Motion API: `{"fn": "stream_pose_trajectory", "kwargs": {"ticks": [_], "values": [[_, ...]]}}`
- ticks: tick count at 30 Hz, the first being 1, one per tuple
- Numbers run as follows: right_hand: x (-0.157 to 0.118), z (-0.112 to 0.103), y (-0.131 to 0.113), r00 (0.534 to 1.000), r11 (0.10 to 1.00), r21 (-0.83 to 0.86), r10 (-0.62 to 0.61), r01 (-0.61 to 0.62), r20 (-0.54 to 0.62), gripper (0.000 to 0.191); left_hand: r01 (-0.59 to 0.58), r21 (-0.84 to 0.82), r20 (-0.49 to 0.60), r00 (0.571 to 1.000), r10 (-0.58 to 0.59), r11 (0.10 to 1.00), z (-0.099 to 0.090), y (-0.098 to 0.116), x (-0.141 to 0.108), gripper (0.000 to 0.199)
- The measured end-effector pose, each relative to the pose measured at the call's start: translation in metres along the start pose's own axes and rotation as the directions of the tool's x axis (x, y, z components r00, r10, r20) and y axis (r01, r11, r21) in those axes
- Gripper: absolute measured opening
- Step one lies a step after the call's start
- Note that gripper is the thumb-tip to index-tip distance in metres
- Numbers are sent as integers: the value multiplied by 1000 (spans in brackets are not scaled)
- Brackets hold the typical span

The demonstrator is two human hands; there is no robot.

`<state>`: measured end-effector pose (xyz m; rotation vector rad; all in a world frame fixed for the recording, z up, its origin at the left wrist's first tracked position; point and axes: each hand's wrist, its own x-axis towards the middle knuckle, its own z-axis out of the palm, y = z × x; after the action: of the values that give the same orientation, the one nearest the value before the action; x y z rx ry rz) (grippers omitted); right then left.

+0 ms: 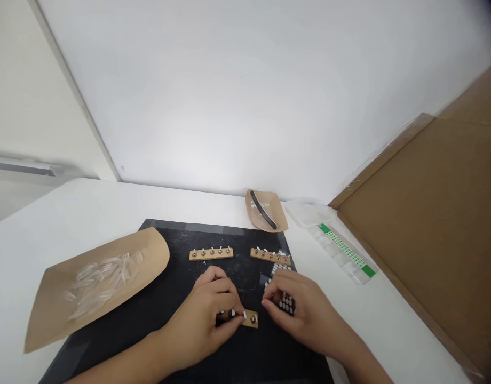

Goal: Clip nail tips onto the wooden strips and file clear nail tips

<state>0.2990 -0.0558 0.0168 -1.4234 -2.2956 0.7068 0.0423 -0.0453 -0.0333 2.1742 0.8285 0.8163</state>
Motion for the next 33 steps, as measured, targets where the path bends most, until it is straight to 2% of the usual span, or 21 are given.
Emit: {"fn": "stream_pose_trajectory", "kwargs": {"ticks": [5, 8, 12, 17, 23, 28, 33], "values": [[-10, -21, 20, 996, 999, -33, 42, -39, 82, 3, 5, 0, 11, 1000, -5, 1000, 1, -3, -1, 14], [-13, -24, 27, 996, 996, -71, 65, -61, 59, 5, -9, -11, 8, 1000, 9, 1000, 0, -5, -1, 13], [-12, -20, 31, 997, 988, -129, 83, -83, -3, 6, -20, -18, 23, 1000, 20, 1000, -2, -7, 1, 11], [-11, -14, 26, 999, 991, -125, 52, -51, 5, 13, -28, -20, 40, 999, 29, 999, -3, -8, 0, 13], [-15, -16, 29, 997, 993, -101, 70, -69, 13, 26, -19, -20, 35, 999, 19, 1000, -2, -9, -2, 15], [-16, -14, 33, 998, 991, -126, 55, -55, -1, 25, -1, -22, 36, 999, 2, 1000, -2, -9, -2, 17], [-16, -10, 24, 995, 960, -266, 96, -91, 5, 17, 18, -5, 39, 999, -18, 1000, -1, -11, -3, 18]]}}
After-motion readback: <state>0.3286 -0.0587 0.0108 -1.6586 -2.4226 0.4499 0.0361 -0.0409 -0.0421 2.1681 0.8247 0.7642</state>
